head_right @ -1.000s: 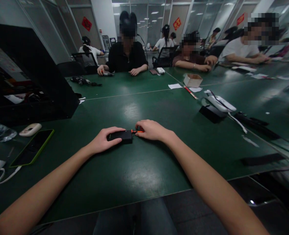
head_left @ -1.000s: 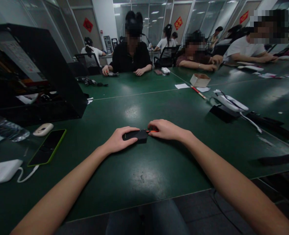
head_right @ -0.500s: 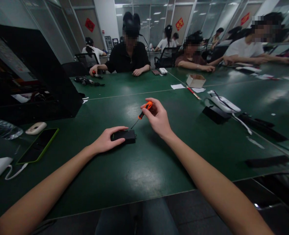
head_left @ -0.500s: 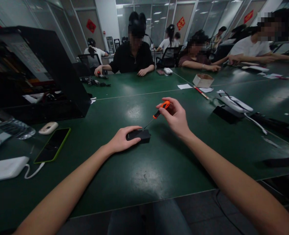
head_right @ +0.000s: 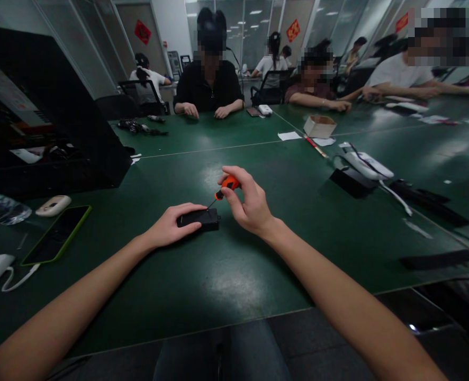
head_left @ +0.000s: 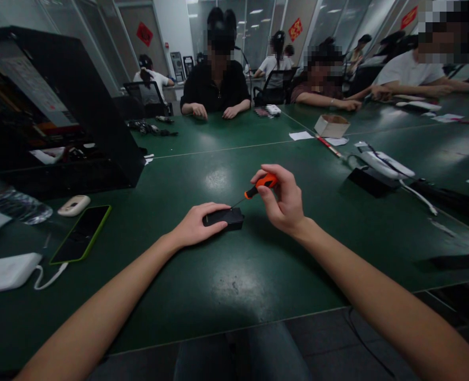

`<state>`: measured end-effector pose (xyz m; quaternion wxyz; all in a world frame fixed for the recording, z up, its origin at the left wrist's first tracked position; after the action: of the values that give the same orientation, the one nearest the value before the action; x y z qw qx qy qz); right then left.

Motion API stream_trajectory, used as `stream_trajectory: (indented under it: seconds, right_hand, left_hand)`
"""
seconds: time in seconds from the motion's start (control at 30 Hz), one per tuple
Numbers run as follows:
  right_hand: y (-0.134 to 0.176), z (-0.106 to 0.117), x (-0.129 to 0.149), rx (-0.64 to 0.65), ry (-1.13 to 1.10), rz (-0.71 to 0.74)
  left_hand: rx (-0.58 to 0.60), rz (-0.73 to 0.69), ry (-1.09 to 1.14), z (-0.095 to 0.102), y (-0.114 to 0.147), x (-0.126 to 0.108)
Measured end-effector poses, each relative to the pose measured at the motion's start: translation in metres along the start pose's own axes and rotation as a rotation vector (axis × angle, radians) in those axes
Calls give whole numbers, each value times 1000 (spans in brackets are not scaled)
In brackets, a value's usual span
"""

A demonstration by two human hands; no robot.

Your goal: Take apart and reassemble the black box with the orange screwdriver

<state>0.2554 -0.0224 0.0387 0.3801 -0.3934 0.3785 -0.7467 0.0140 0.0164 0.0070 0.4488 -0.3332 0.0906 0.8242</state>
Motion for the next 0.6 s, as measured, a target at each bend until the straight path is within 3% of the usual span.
stream_trajectory:
  seconds: [0.6]
  right_hand:
    - [1, 0, 3, 88, 69, 67]
  left_hand:
    - [-15, -78, 28, -3, 0, 1]
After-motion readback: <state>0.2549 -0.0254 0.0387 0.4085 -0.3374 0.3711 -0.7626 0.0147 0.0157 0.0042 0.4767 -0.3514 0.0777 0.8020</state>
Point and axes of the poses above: each hand's wrist, its own y-axis away from the middle knuckle, its own z-axis out of the back of the hand, x = y × z, the point moved 1 cm from there along -y, towards the middle knuckle, and after that the axes turned 9 degrees about x, right-handed, at the moved point
